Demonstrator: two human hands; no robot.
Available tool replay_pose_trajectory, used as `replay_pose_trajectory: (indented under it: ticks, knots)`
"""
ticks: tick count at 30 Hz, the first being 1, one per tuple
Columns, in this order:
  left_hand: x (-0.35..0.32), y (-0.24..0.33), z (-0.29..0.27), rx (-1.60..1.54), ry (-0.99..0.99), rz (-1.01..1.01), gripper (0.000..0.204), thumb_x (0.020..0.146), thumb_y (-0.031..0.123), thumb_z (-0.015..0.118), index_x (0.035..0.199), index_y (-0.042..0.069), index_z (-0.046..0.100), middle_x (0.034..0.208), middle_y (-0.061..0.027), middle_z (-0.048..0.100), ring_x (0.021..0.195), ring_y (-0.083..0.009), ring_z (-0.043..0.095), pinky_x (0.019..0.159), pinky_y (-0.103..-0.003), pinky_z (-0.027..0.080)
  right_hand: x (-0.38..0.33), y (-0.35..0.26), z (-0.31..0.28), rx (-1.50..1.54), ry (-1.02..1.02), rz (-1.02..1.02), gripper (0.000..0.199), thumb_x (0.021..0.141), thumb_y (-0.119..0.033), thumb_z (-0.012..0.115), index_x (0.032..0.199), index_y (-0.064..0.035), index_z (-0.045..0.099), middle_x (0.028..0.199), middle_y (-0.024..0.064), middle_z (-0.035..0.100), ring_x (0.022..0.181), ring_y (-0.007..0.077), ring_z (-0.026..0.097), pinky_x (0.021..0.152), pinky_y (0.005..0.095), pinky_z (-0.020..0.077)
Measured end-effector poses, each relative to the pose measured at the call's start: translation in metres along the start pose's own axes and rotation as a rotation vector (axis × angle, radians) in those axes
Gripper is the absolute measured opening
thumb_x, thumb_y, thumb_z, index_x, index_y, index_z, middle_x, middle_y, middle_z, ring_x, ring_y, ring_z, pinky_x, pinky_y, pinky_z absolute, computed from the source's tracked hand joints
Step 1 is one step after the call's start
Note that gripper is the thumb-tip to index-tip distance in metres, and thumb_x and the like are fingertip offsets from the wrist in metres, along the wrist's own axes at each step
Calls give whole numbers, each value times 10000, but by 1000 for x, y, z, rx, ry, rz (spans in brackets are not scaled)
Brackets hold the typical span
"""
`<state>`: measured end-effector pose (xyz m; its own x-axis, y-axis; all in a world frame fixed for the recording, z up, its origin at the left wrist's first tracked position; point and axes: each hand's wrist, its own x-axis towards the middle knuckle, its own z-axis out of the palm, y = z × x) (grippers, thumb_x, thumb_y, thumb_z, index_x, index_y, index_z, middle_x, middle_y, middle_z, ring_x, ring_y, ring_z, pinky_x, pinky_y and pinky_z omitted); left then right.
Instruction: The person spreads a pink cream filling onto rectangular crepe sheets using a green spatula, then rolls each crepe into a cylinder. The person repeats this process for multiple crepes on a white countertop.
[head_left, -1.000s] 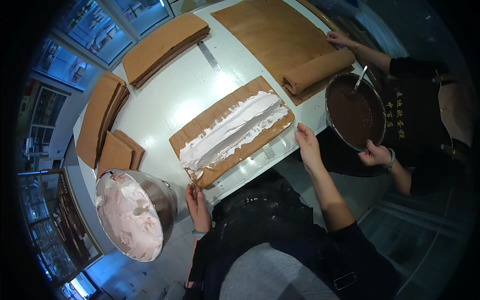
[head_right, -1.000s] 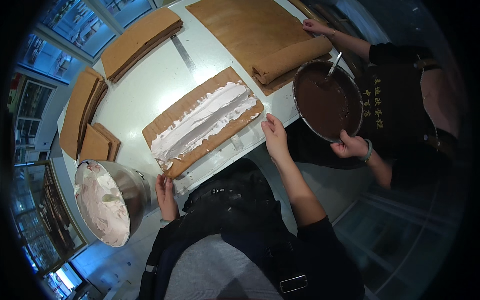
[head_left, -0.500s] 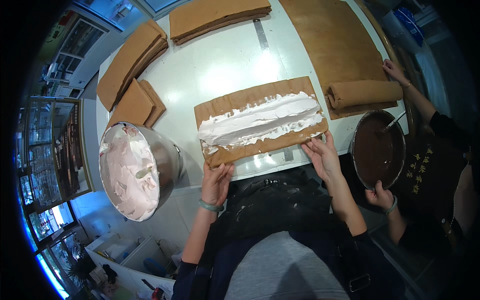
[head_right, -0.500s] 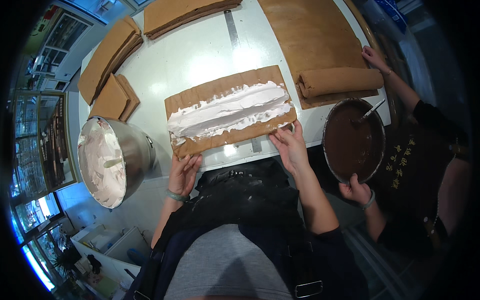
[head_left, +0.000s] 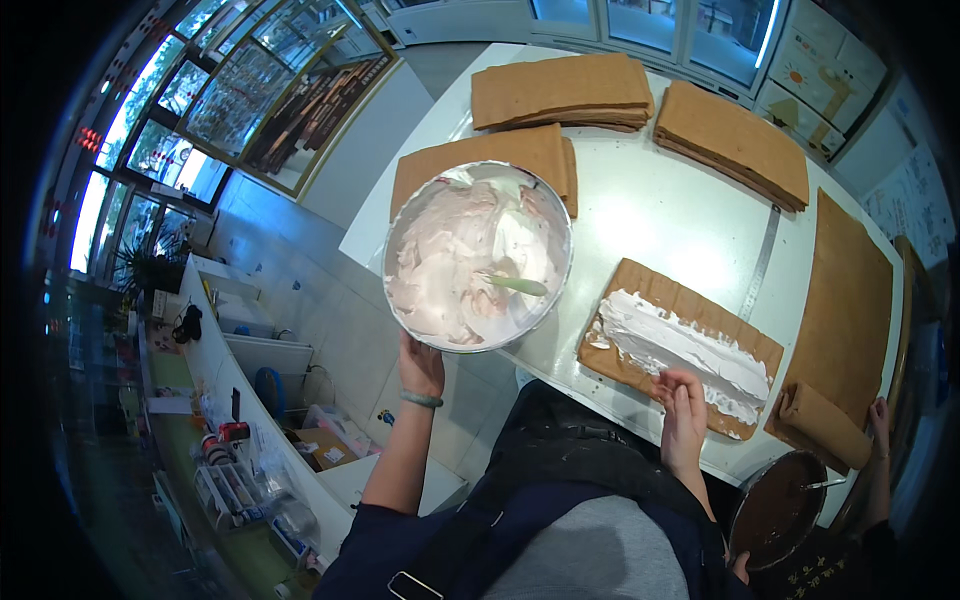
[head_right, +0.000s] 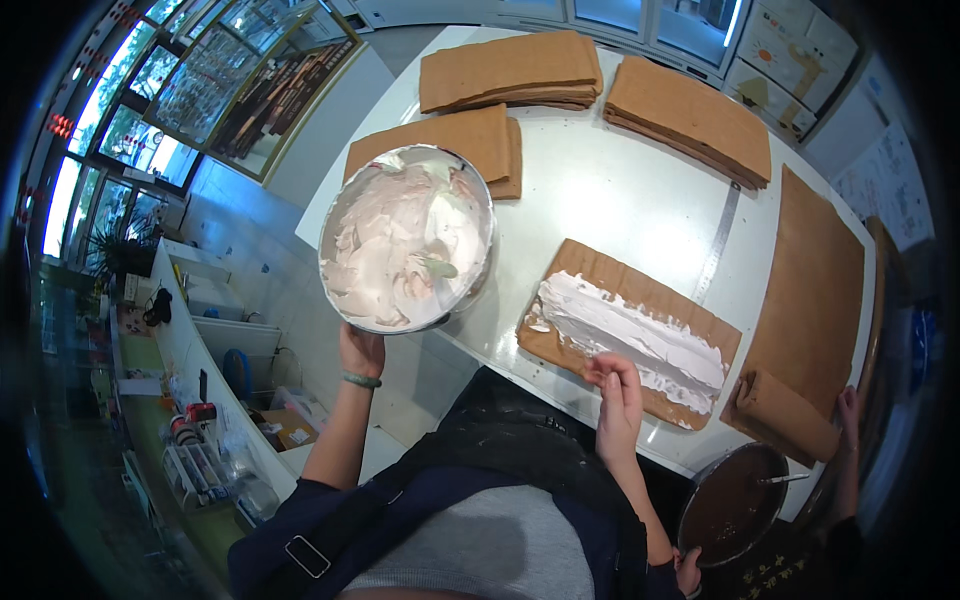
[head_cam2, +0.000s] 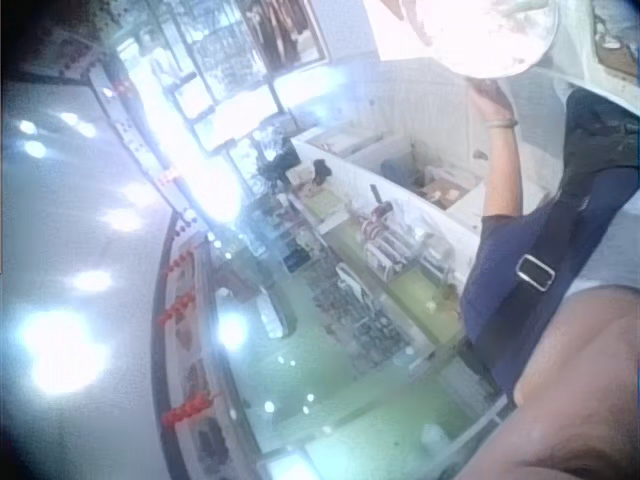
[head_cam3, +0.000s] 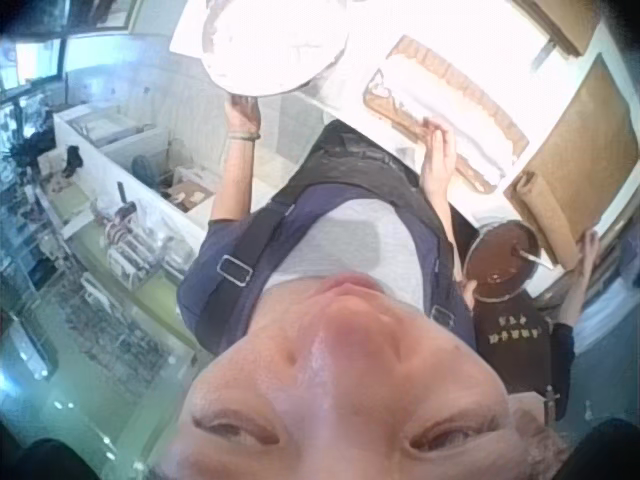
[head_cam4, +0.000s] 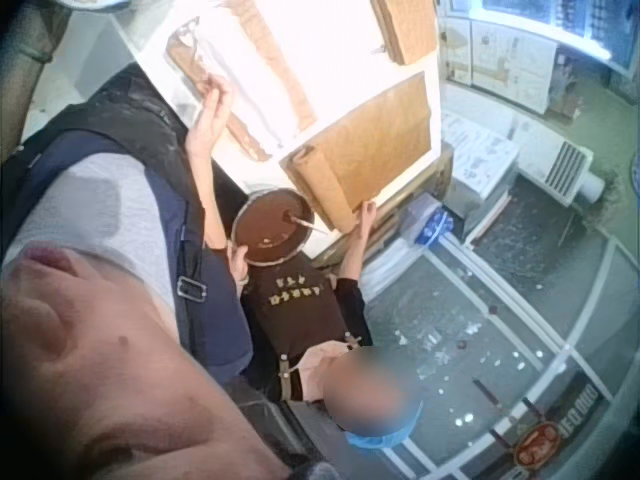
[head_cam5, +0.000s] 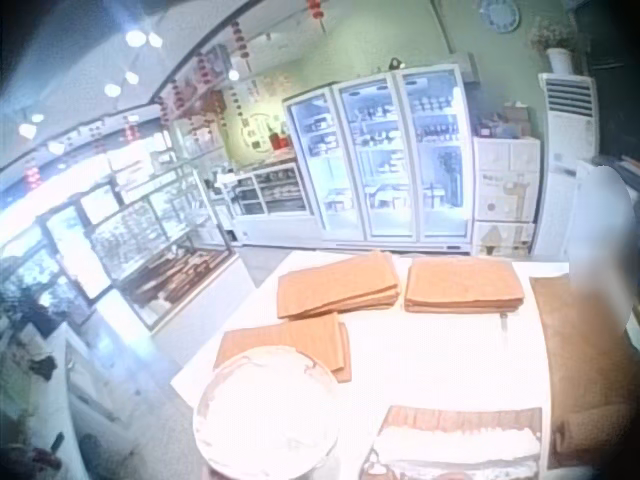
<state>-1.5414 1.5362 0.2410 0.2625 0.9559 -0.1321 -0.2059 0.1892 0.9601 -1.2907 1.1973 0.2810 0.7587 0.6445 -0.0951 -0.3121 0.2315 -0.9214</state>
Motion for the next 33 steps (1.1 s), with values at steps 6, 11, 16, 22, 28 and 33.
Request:
replay_pose_trajectory:
  ticks: [6, 11, 16, 22, 28, 33]
  knots:
    - [97, 5, 58, -247, -238, -224, 431, 1085, 273, 492, 1458, 57, 478, 1400, -114, 594, 1233, -256, 609, 1056, -429, 509, 148, 64, 119, 149, 12, 106, 621, 1112, -427, 426, 1595, -48, 329, 1572, 156, 429, 1452, 250, 431, 1227, 406, 310]
    - [101, 15, 49, -304, -529, -251, 485, 1089, 291, 488, 1512, 60, 438, 1452, -110, 569, 1279, -258, 595, 1081, -427, 501, 129, 75, 162, 236, 200, 418, 542, 1065, -329, 498, 1507, -20, 441, 1338, 161, 627, 1150, 285, 669, 944, 407, 592]
    - [141, 70, 18, -461, -698, -271, 538, 1092, 319, 488, 1559, 67, 401, 1497, -101, 547, 1320, -258, 579, 1104, -422, 492, 135, 29, 237, 188, 117, 357, 754, 1054, -639, 380, 1547, -68, 388, 1498, 120, 501, 1351, 279, 527, 1137, 464, 450]
    - [319, 149, 36, -707, -743, -299, 607, 1096, 427, 428, 1592, 92, 330, 1566, -95, 471, 1394, -273, 508, 1148, -428, 455, 293, 4, 368, 226, -201, 115, 746, 1044, -659, 369, 1558, -120, 391, 1533, 86, 498, 1389, 250, 512, 1137, 445, 459]
    - [523, 138, 83, -525, -637, -146, 597, 1077, 446, 437, 1543, 76, 399, 1533, -91, 515, 1365, -282, 545, 1133, -426, 478, 503, 60, 451, 333, -169, 55, 813, 1001, -724, 422, 1533, -111, 456, 1573, 81, 482, 1413, 252, 482, 1171, 452, 401]
    - [587, 78, 86, -592, -563, -289, 580, 1074, 452, 440, 1519, 80, 438, 1507, -74, 544, 1350, -262, 560, 1126, -409, 486, 572, 116, 452, 369, -113, 143, 876, 982, -777, 387, 1540, -105, 457, 1590, 98, 463, 1416, 274, 463, 1204, 431, 349]
